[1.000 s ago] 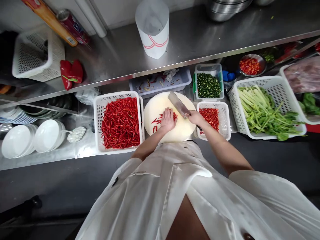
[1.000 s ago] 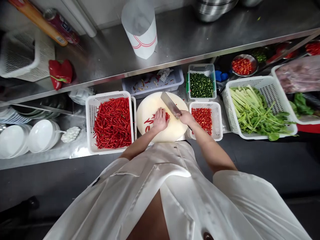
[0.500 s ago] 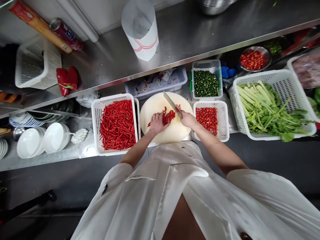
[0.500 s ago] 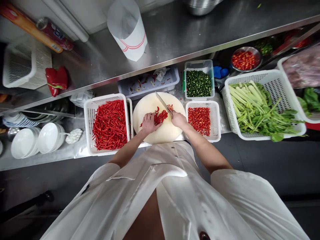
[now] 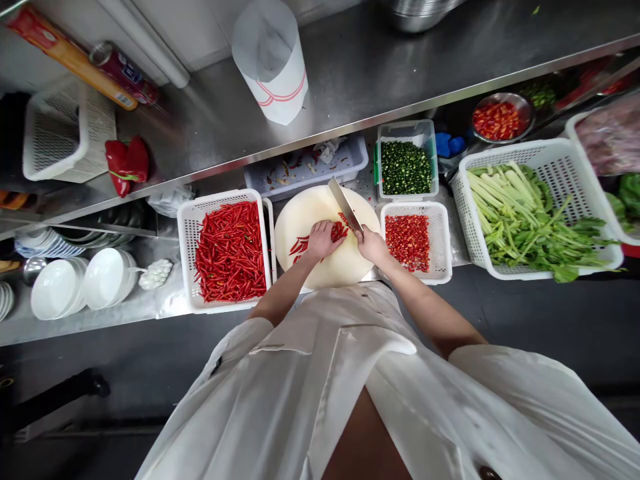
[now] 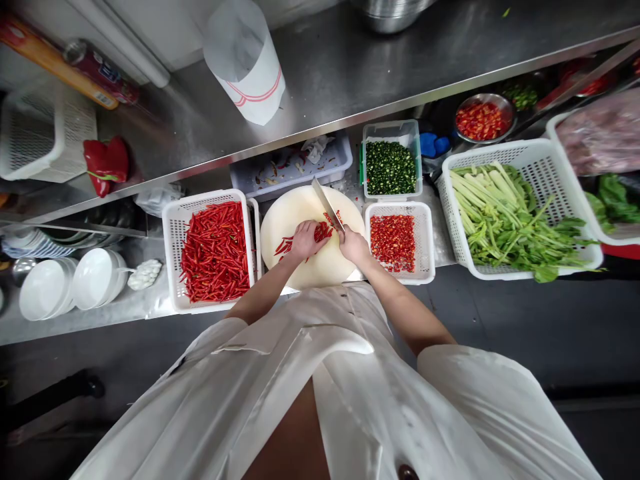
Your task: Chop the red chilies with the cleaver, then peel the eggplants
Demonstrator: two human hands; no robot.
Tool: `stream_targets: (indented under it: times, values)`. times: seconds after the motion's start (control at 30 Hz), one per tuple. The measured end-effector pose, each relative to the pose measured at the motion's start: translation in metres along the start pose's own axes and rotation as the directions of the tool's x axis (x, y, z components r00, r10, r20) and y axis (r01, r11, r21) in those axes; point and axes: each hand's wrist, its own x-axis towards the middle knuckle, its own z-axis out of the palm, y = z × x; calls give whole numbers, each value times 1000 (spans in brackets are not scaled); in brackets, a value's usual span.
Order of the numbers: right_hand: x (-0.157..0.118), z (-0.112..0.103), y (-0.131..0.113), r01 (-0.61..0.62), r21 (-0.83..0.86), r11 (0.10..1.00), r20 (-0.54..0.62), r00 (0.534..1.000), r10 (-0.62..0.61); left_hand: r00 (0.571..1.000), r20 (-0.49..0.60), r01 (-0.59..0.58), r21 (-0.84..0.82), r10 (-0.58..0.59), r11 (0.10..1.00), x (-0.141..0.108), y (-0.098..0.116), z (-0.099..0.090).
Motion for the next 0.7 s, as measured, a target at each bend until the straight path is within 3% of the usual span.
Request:
stream_targets:
  times: [0.23, 0.4, 0.53, 0.7]
  values:
    - [10, -5, 5, 17, -36, 999, 16, 1000, -17, 999, 27, -45, 9, 45, 999, 9, 6, 0]
    - [18, -23, 3, 69, -81, 994, 39, 997, -66, 965, 137, -217, -53, 223, 975, 18, 7, -6]
    - [23, -36, -8, 120, -126, 985, 96, 989, -108, 951, 141, -266, -83, 276, 960, 23, 5, -11]
    - [29, -32, -29, 66, -158, 985, 120, 992, -47, 948, 161, -256, -132, 276, 958, 21, 2, -13]
